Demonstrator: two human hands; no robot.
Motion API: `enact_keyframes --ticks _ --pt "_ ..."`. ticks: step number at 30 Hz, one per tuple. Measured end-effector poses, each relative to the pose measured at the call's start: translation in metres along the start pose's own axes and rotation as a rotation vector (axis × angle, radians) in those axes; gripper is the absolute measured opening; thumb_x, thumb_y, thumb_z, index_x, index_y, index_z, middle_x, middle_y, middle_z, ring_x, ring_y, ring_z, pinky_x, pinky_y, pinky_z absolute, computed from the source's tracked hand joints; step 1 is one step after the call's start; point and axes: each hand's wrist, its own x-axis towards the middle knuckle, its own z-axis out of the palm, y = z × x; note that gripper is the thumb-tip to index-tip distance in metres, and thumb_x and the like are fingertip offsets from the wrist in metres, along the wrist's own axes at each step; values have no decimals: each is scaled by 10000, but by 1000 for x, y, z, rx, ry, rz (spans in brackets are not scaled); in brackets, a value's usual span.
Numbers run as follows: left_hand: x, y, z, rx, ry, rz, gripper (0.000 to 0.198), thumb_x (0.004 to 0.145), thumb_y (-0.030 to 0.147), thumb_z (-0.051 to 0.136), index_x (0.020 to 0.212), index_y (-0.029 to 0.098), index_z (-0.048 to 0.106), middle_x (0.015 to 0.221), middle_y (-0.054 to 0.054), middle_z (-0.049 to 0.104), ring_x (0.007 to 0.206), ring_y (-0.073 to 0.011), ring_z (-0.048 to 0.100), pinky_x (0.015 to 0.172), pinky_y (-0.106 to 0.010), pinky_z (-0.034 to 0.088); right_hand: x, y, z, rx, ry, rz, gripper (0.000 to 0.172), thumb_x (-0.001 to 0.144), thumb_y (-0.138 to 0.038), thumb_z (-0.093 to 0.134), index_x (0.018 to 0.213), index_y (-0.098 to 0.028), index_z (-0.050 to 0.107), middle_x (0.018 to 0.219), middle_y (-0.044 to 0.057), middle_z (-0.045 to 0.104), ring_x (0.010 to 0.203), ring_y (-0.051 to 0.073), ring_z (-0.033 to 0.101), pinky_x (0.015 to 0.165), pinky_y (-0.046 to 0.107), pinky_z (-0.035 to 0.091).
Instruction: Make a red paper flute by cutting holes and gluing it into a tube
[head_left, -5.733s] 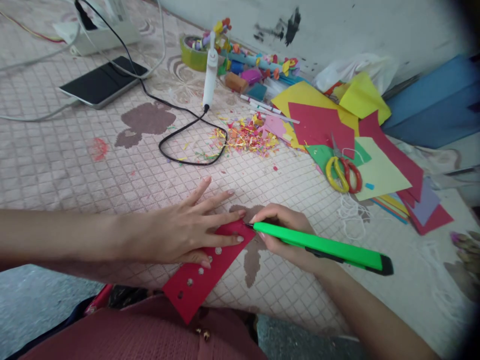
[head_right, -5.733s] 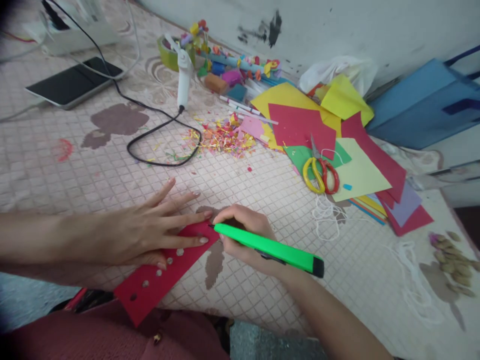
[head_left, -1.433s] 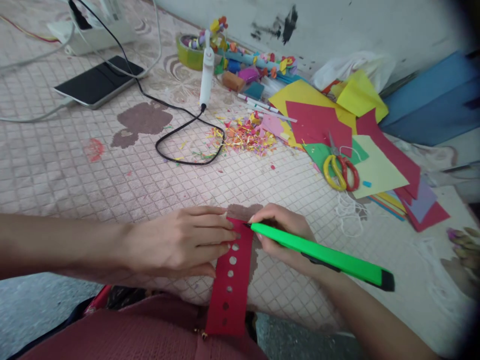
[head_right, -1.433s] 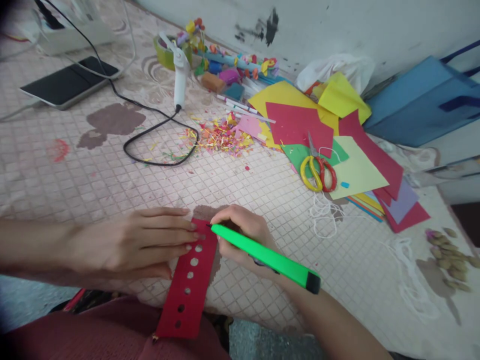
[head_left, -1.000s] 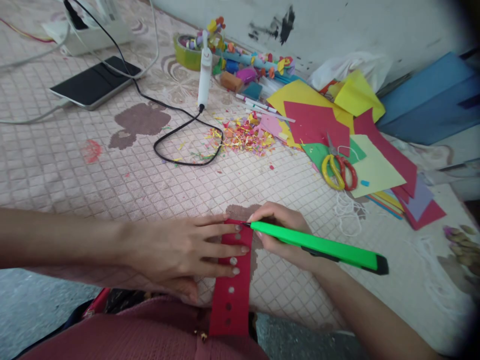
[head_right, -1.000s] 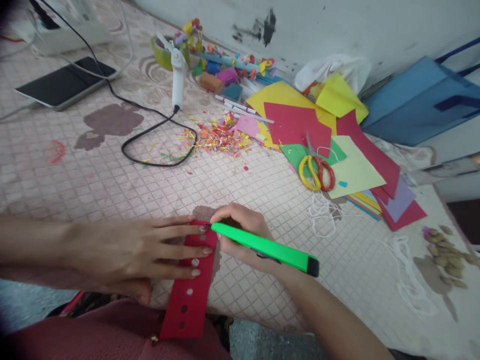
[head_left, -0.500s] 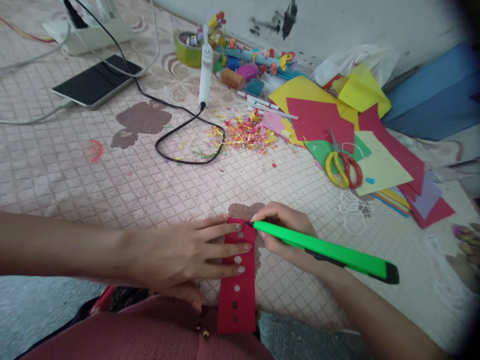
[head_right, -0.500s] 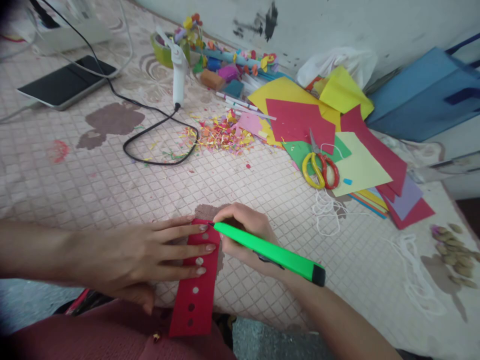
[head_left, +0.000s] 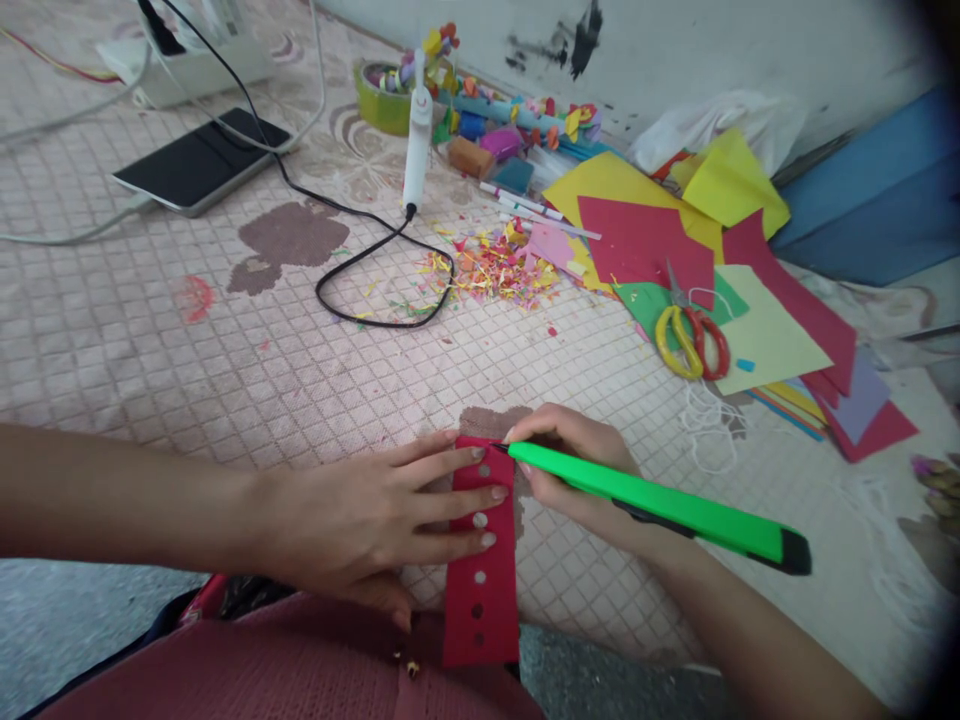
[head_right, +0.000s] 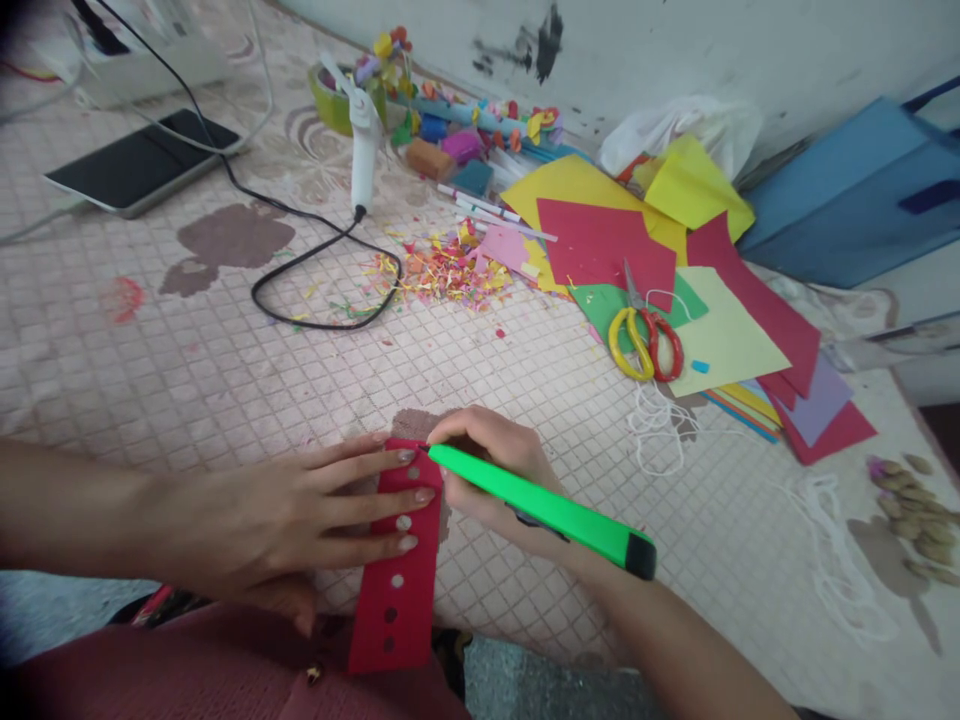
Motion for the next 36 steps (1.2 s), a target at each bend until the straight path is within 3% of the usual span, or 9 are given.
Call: enact_keyframes --ticks 7,13,18,25,29,36 --pt "8 7 10 20 60 -84 604 996 606 470 1433 197 550 1529 -89 516 1433 -331 419 1266 -552 114 10 2 -12 41 -141 -111 128 867 -149 616 972 -210 654 861 17 709 758 139 663 665 266 509" --pt "0 0 2 8 81 -187 530 997 495 520 1421 179 552 1467 -162 541 1423 -383 407 1216 -646 201 10 9 -13 73 -156 -106 158 857 -128 603 981 -204 664 849 10 698 740 126 642 655 254 488" --pt "-4 -6 -5 -65 83 -239 446 1020 421 491 1365 150 572 1386 -176 580 1379 -352 467 1212 -621 263 10 9 -12 81 -145 -85 147 855 -131 606 971 -199 665 849 14 700 752 125 645 663 252 485" --pt "10 -46 -9 -171 240 -161 300 1025 267 500 1256 94 582 1281 -195 620 1278 -287 519 1106 -456 447 11 9 -10 67 -121 -123 184 836 -92 593 956 -218 654 852 9 714 746 128 663 644 251 501" --pt "25 -66 -13 -310 192 -85 298 1002 256 528 1260 144 627 1273 -187 619 1213 -270 553 1073 -437 461 11 9 -11 89 -131 -124 163 844 -132 619 974 -223 656 873 17 718 747 139 670 645 262 517" --pt "42 -85 -13 -384 134 -69 197 901 253 672 1085 225 735 1354 -121 610 1347 -293 476 1158 -467 388 7 12 -10 128 -116 -92 162 852 -154 646 994 -229 664 933 25 709 847 161 683 738 292 544"
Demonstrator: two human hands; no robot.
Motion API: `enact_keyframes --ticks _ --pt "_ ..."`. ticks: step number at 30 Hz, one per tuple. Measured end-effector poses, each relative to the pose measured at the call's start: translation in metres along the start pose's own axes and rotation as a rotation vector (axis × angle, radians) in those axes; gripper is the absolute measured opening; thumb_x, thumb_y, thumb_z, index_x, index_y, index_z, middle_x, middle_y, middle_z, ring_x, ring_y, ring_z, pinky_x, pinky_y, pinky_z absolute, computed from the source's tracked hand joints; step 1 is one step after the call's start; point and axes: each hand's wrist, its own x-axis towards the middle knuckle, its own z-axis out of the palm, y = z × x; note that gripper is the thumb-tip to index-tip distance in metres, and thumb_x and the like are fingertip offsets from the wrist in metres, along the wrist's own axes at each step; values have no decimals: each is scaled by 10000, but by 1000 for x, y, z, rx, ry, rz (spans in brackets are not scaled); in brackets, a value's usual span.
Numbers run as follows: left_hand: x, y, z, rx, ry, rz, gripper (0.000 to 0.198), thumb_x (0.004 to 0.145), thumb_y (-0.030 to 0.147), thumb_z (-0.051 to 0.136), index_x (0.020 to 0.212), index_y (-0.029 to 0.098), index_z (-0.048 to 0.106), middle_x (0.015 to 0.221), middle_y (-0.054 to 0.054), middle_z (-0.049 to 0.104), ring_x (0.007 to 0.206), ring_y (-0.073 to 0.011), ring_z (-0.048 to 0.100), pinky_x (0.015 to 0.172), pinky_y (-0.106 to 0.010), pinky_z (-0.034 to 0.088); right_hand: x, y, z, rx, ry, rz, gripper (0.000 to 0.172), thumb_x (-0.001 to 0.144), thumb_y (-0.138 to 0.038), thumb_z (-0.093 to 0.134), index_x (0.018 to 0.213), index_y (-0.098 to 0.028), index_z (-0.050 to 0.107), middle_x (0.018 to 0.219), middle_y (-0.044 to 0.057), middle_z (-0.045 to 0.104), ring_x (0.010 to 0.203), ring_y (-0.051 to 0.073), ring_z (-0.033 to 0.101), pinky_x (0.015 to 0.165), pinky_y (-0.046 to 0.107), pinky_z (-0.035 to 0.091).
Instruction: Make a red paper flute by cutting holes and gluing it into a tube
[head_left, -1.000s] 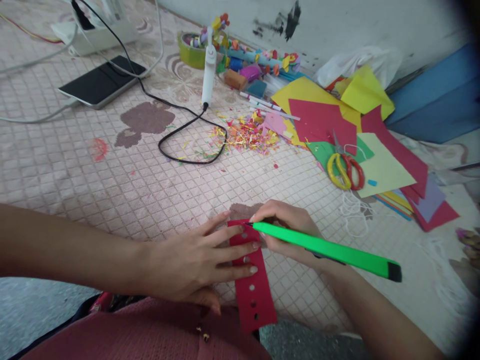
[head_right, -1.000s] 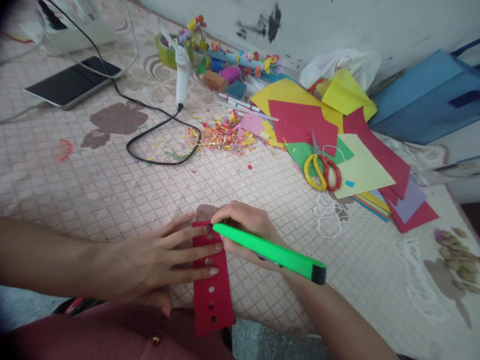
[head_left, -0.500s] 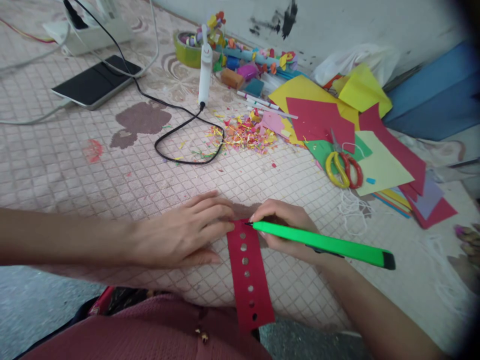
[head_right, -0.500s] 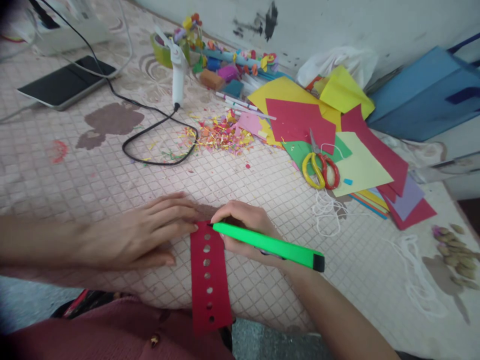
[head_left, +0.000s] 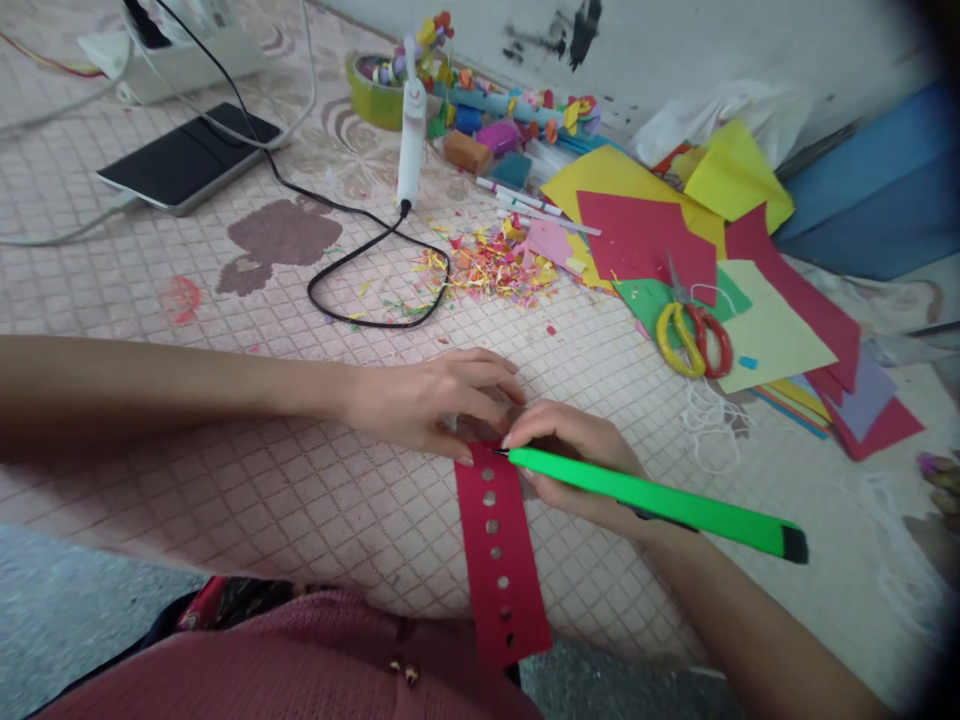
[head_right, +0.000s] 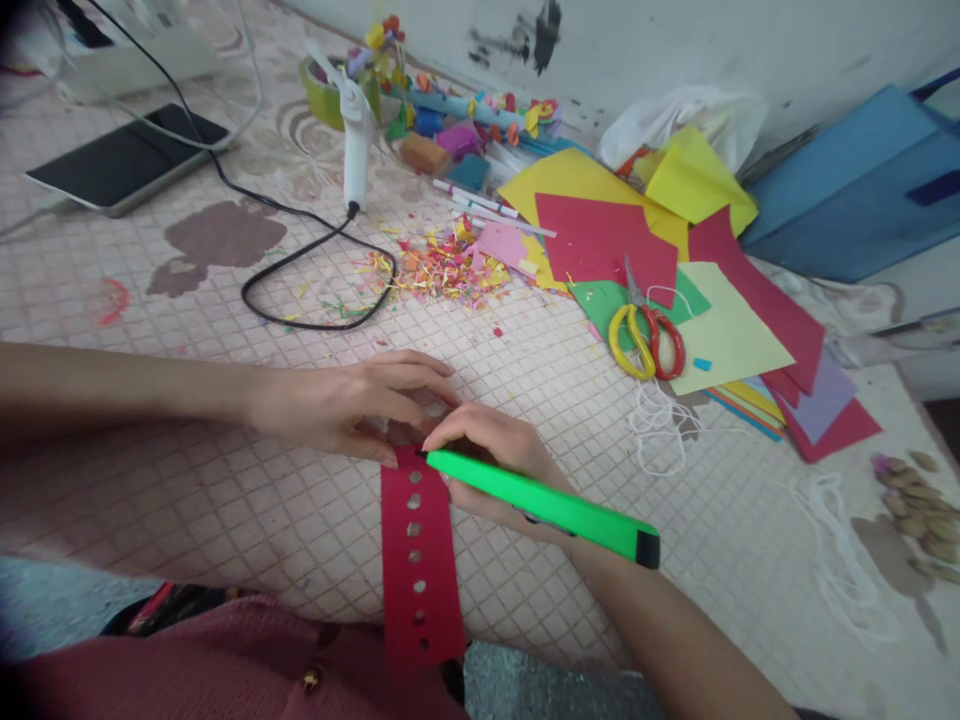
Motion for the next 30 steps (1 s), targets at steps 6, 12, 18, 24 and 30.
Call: enact_keyframes --ticks 6,12,18,24,30 --pt "-1 -4 0 98 -108 48 222 946 284 623 1115 231 755 1462 -114 563 1458 -314 385 1229 -523 279 -1 -6 9 -70 135 30 161 842 -108 620 940 -230 655 885 17 684 809 153 660 678 277 525" --pt "-2 -2 -3 158 -162 66 260 996 320 562 1154 233 750 1559 -109 476 1487 -296 367 1254 -518 226 -8 -8 14 -93 156 81 160 850 -117 629 952 -239 646 893 9 694 800 153 655 682 284 524" --pt "-5 -4 -3 155 -175 27 296 993 348 583 1230 246 730 1580 -97 446 1521 -313 298 1253 -522 221 -13 -11 18 -116 180 122 205 826 -100 623 967 -247 644 867 -3 700 776 152 660 674 284 520" --pt "-8 -4 -2 158 -176 -1 314 986 355 601 1275 288 705 1589 -67 436 1533 -336 258 1245 -567 211 -15 -11 18 -135 175 109 232 816 -87 615 983 -246 642 854 -8 688 748 143 647 648 274 510" --pt "-8 -3 -1 167 -164 8 310 988 352 599 1261 261 715 1586 -89 435 1531 -359 255 1237 -595 204 -14 -14 19 -141 204 133 241 807 -74 607 973 -245 640 838 -13 686 735 137 649 643 266 513"
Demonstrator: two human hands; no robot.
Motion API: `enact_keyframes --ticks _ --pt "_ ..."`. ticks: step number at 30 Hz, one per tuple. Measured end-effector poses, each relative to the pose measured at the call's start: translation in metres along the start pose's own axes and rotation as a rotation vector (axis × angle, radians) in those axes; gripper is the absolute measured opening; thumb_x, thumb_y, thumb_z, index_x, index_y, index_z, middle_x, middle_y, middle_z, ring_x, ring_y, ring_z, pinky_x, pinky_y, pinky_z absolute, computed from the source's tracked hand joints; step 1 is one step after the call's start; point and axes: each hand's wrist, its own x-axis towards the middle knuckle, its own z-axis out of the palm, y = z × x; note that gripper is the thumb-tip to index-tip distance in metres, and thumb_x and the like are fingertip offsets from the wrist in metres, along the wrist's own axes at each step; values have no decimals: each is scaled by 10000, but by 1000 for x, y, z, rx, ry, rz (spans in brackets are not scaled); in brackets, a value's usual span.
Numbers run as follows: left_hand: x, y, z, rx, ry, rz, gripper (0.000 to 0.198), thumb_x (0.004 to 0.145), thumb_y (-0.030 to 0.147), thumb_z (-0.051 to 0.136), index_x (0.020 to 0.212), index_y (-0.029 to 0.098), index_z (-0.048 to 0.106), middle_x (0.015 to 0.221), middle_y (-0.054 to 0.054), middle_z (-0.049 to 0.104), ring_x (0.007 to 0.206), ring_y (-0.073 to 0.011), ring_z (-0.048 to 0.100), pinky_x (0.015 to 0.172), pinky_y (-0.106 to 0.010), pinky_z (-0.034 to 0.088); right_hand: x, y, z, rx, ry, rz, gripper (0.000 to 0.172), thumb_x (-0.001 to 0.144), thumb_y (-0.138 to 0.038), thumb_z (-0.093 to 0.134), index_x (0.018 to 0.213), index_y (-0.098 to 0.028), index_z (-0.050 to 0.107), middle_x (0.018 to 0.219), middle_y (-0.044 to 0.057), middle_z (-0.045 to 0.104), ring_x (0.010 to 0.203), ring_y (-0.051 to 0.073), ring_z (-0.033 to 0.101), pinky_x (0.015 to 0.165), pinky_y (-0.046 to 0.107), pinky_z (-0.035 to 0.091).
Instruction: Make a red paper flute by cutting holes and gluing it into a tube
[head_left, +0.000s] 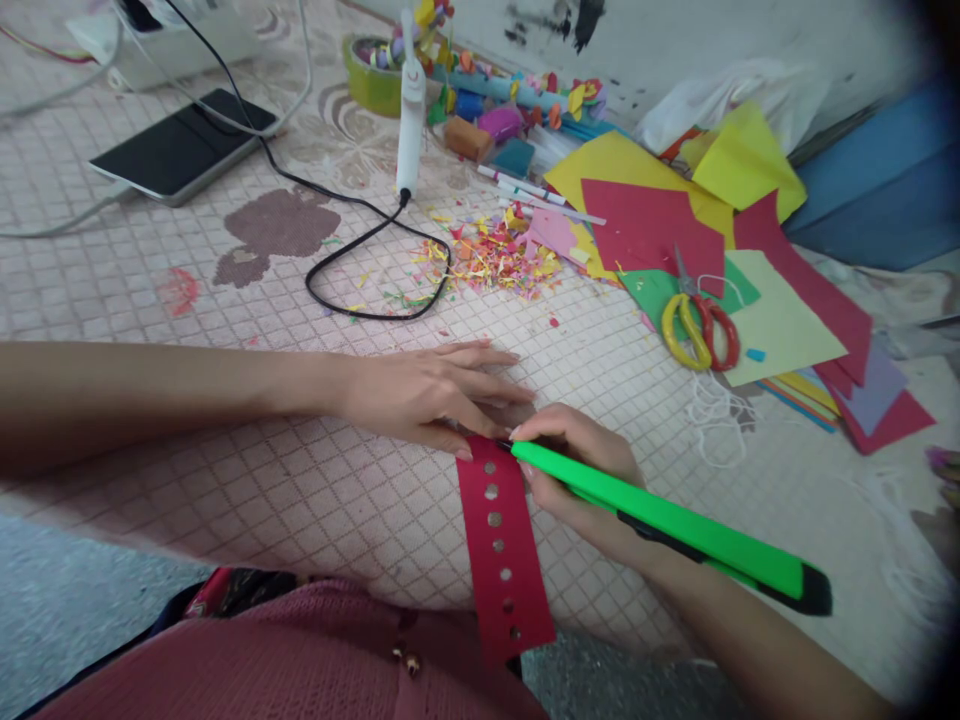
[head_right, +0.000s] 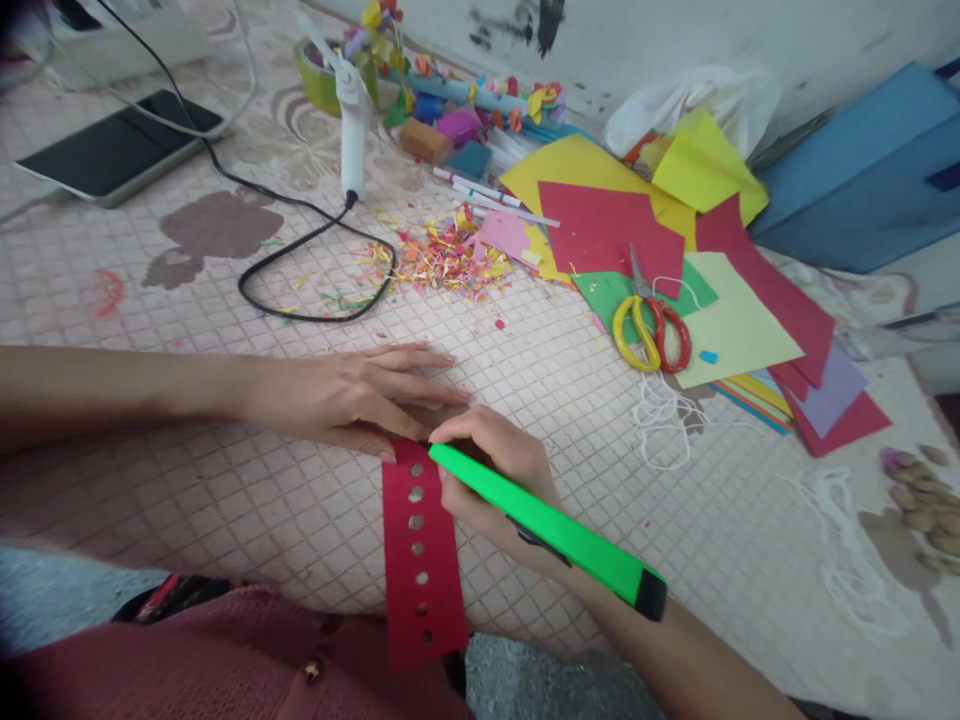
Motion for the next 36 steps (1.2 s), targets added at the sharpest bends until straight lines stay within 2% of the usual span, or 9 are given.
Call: enact_keyframes --ticks 8,11,14,17,21,26,29,33,36 --pt "-3 6 1 -15 3 -41 318 989 337 602 1290 282 689 1597 -75 421 1535 -361 242 1229 -627 187 6 2 -2 4 -31 -129 250 817 -72 617 996 -245 634 907 4 702 823 149 671 741 282 553" --pt "-5 8 1 -19 22 -34 323 1010 333 563 1297 248 683 1590 -87 430 1530 -366 254 1230 -633 181 7 5 -3 -7 -75 -174 286 799 -44 612 1012 -234 630 932 14 697 859 147 681 770 271 558" --pt "-3 7 0 -46 22 -7 396 1008 324 555 1378 200 620 1585 -117 435 1541 -356 223 1244 -606 171 9 6 -4 -8 -98 -193 294 796 -39 602 1014 -234 632 939 21 695 869 150 688 770 272 562" --pt "2 1 -3 -73 -8 15 495 955 308 622 1437 214 563 1613 -121 386 1558 -334 167 1254 -577 162 10 7 -4 3 -91 -199 267 809 -67 618 1016 -235 635 928 21 692 857 151 684 766 279 562" --pt "6 -5 -6 -79 -35 30 484 916 328 664 1389 243 605 1615 -115 384 1554 -342 182 1250 -587 164 11 8 -4 27 -93 -206 249 823 -89 627 1024 -236 635 928 17 695 854 151 677 777 286 559" --pt "8 -5 -3 -67 -14 47 501 923 383 670 1369 168 594 1595 -155 406 1546 -346 211 1263 -564 144 12 11 -6 35 -121 -188 236 836 -103 636 1033 -234 639 945 18 698 881 154 674 800 290 552" --pt "8 -5 0 -74 19 44 538 897 415 704 1363 174 583 1578 -157 432 1536 -350 237 1264 -565 139 14 12 -10 49 -161 -195 223 846 -118 636 1038 -231 646 957 23 701 897 160 679 799 292 550" --pt "7 -4 1 -107 37 18 602 841 461 758 1326 149 582 1570 -186 433 1522 -398 250 1247 -600 173 19 15 -15 104 -228 -191 178 866 -164 637 1032 -223 667 952 32 706 890 165 688 781 288 546" --pt "7 0 3 -116 55 -7 560 828 482 768 1240 141 604 1570 -200 424 1510 -413 267 1236 -617 182 23 19 -19 160 -276 -173 169 880 -229 651 1047 -228 678 962 34 711 893 173 683 783 298 539"
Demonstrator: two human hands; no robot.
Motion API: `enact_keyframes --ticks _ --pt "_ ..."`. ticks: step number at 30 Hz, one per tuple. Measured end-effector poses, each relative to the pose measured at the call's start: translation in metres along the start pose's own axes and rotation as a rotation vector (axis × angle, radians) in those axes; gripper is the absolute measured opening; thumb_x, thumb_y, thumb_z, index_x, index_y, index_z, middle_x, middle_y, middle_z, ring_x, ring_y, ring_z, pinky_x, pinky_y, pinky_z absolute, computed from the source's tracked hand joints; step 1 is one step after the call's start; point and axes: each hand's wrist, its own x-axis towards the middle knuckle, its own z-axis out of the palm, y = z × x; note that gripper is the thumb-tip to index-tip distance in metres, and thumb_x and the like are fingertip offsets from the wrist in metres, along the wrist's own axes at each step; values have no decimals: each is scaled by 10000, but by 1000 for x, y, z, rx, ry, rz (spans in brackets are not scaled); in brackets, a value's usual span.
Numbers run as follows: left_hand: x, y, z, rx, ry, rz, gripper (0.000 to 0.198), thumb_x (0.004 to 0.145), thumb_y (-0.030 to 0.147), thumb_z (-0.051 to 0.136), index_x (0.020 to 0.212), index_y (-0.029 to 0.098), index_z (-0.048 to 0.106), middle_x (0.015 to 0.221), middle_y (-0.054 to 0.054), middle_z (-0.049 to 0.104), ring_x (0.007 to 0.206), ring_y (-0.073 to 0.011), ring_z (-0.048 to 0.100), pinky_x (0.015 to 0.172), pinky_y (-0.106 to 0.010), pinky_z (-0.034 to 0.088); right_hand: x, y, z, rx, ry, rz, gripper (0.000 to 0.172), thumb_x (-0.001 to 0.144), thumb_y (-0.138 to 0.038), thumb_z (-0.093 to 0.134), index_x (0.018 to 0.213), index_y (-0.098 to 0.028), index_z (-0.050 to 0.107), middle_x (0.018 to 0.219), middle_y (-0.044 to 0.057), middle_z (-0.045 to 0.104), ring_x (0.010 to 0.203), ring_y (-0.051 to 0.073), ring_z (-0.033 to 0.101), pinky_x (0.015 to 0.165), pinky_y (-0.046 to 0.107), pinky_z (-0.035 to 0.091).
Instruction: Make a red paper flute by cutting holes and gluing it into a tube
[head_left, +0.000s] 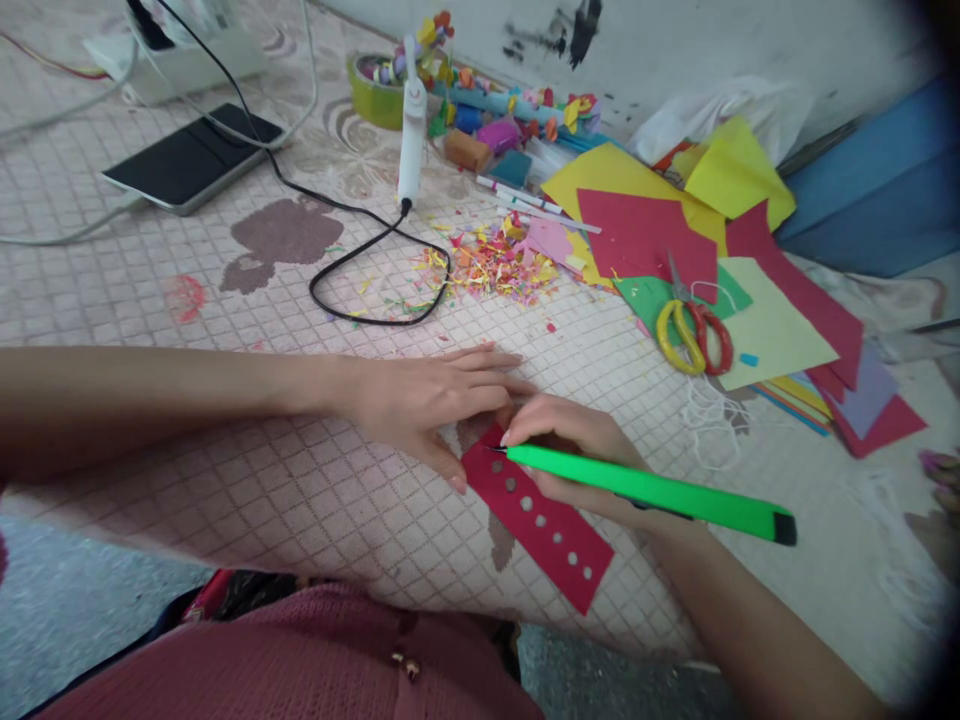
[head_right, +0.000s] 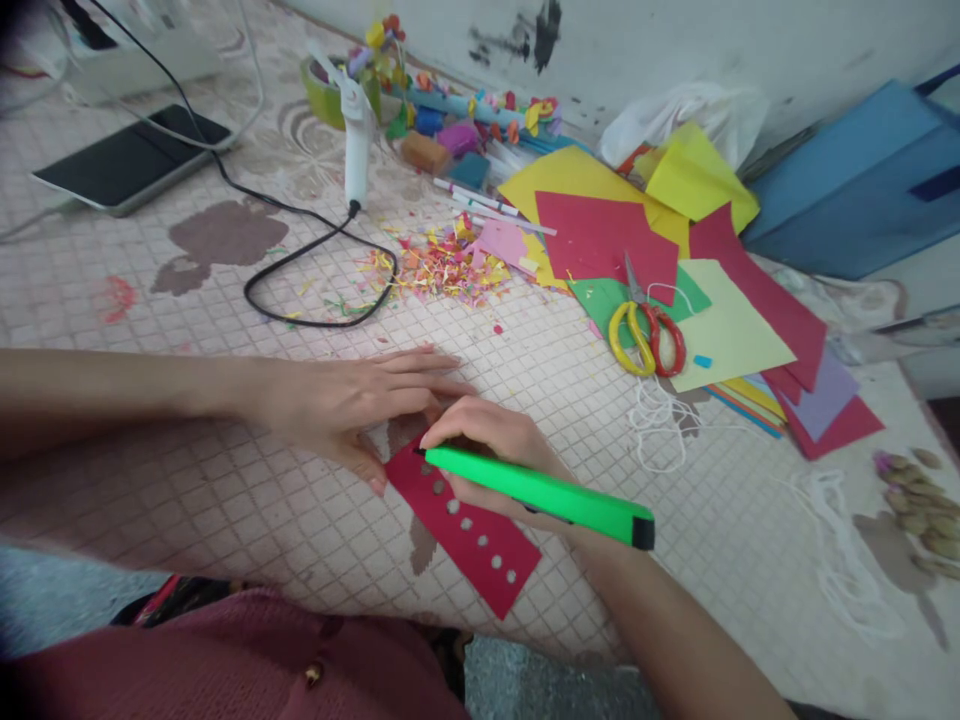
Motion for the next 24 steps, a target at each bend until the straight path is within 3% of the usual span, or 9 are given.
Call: enact_keyframes --ticks 9,14,24 --pt "0 1 7 -6 54 -83 459 851 434 773 1197 150 669 1570 -181 430 1512 -394 271 1230 -624 199 0 3 3 -16 47 64 182 840 -163 641 1005 -226 685 918 19 713 840 162 681 727 281 519" --pt "2 3 10 15 87 -110 497 843 464 777 1200 134 675 1556 -177 453 1507 -404 278 1231 -620 208 -2 4 7 -37 82 54 225 817 -103 649 999 -231 680 913 -3 710 832 138 673 722 255 506" --pt "2 6 10 48 62 -148 453 829 442 791 1160 156 671 1574 -146 440 1523 -397 242 1242 -594 206 -5 -1 7 -76 96 24 200 822 -100 641 980 -221 665 902 -11 704 818 120 649 714 247 484"
